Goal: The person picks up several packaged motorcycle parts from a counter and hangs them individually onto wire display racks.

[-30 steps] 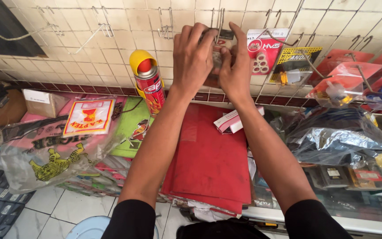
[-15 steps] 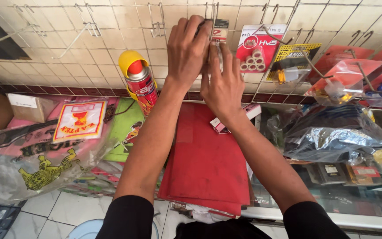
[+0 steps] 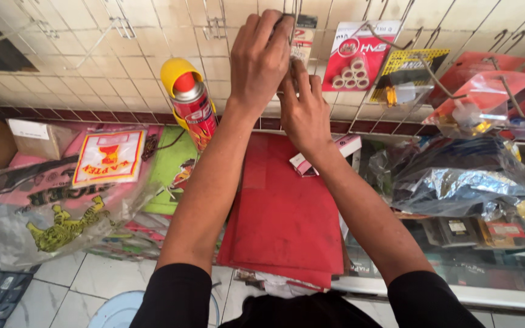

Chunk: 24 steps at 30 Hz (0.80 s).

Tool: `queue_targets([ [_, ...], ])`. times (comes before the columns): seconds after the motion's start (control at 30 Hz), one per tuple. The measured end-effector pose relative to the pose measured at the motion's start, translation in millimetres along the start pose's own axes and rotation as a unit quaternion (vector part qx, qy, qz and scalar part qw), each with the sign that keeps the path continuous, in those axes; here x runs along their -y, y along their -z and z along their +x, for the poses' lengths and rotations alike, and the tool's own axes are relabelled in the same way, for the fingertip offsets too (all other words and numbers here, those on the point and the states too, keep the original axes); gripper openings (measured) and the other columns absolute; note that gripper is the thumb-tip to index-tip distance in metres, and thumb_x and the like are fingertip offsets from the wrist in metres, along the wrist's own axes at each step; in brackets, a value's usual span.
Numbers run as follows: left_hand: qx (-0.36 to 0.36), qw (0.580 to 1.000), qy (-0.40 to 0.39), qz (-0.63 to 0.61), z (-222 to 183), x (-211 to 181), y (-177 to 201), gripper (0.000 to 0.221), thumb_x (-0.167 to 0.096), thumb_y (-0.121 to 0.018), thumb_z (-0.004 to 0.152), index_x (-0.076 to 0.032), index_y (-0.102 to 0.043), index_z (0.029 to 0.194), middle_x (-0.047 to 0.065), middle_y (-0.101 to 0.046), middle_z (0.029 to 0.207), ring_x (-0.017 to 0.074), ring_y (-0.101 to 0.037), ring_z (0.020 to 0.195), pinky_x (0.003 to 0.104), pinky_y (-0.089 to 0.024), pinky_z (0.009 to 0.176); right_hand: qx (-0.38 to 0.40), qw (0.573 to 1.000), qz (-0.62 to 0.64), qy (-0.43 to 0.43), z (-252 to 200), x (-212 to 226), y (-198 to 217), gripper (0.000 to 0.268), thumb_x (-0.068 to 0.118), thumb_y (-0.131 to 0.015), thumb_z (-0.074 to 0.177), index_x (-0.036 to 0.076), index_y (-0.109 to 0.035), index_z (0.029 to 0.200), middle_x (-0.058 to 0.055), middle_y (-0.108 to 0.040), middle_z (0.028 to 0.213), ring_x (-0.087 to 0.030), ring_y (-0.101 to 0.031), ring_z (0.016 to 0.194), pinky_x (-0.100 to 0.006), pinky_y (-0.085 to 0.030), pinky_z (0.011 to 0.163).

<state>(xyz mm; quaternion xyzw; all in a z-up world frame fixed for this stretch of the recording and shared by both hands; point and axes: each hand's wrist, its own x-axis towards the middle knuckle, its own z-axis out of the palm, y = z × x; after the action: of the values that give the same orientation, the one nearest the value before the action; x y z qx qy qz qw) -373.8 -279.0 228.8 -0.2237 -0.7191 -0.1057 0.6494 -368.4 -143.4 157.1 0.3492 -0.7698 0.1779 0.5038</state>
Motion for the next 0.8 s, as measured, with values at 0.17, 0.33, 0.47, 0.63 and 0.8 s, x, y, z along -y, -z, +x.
queue_targets([
  [0.17, 0.015, 1.000, 0.019, -0.008, -7.4, -3.3, 6.6, 0.034, 0.001, -0.074, 0.093, -0.004, -0.063, 0.125, 0.006, -0.058, 0.114, 0.0254, -0.059, 0.097, 0.040, -0.053, 0.084, -0.001, 1.000, 0.000, 0.004, -5.1, 1.0, 0.9, 0.052, 0.001, -0.073, 0.092, -0.007, -0.054, 0.140, -0.022, -0.048, 0.148, -0.038, -0.058, 0.107, -0.044, -0.057, 0.089],
  [0.33, 0.015, 0.997, 0.065, -0.032, -17.0, -10.6, 18.0, 0.035, -0.003, -0.072, 0.099, -0.004, -0.060, 0.132, 0.008, -0.058, 0.120, 0.0287, -0.061, 0.105, 0.042, -0.053, 0.092, 0.006, 1.000, -0.021, 0.006, -7.4, 1.3, 8.0, 0.066, -0.008, -0.067, 0.086, -0.002, -0.049, 0.150, -0.021, -0.046, 0.152, -0.037, -0.060, 0.109, -0.044, -0.058, 0.090],
  [0.47, 0.027, 0.995, 0.091, -0.033, -26.7, -16.9, 23.4, 0.037, -0.003, -0.071, 0.098, -0.004, -0.059, 0.133, 0.010, -0.058, 0.123, 0.0312, -0.060, 0.107, 0.043, -0.053, 0.095, 0.004, 1.000, -0.004, 0.007, -10.8, -1.1, 10.5, 0.075, -0.007, -0.066, 0.085, 0.001, -0.044, 0.156, -0.021, -0.045, 0.152, -0.038, -0.061, 0.113, -0.044, -0.057, 0.092],
  [0.63, 0.041, 0.994, 0.101, -0.027, -33.7, -21.4, 28.6, 0.039, -0.004, -0.070, 0.099, -0.004, -0.056, 0.136, 0.012, -0.057, 0.126, 0.0328, -0.060, 0.111, 0.044, -0.052, 0.097, 0.005, 1.000, 0.007, 0.010, -12.9, -2.7, 11.1, 0.072, -0.006, -0.067, 0.093, 0.003, -0.041, 0.159, -0.021, -0.043, 0.155, -0.039, -0.060, 0.116, -0.045, -0.057, 0.095],
  [0.8, 0.058, 0.992, 0.108, -0.026, -41.8, -31.6, 35.4, 0.039, -0.004, -0.069, 0.100, -0.003, -0.055, 0.136, 0.013, -0.057, 0.127, 0.0335, -0.060, 0.112, 0.044, -0.053, 0.098, 0.009, 0.999, 0.040, -0.006, -12.3, 0.1, 20.9, 0.072, -0.002, -0.071, 0.093, 0.003, -0.041, 0.159, -0.024, -0.041, 0.156, -0.042, -0.060, 0.118, -0.047, -0.057, 0.094],
])
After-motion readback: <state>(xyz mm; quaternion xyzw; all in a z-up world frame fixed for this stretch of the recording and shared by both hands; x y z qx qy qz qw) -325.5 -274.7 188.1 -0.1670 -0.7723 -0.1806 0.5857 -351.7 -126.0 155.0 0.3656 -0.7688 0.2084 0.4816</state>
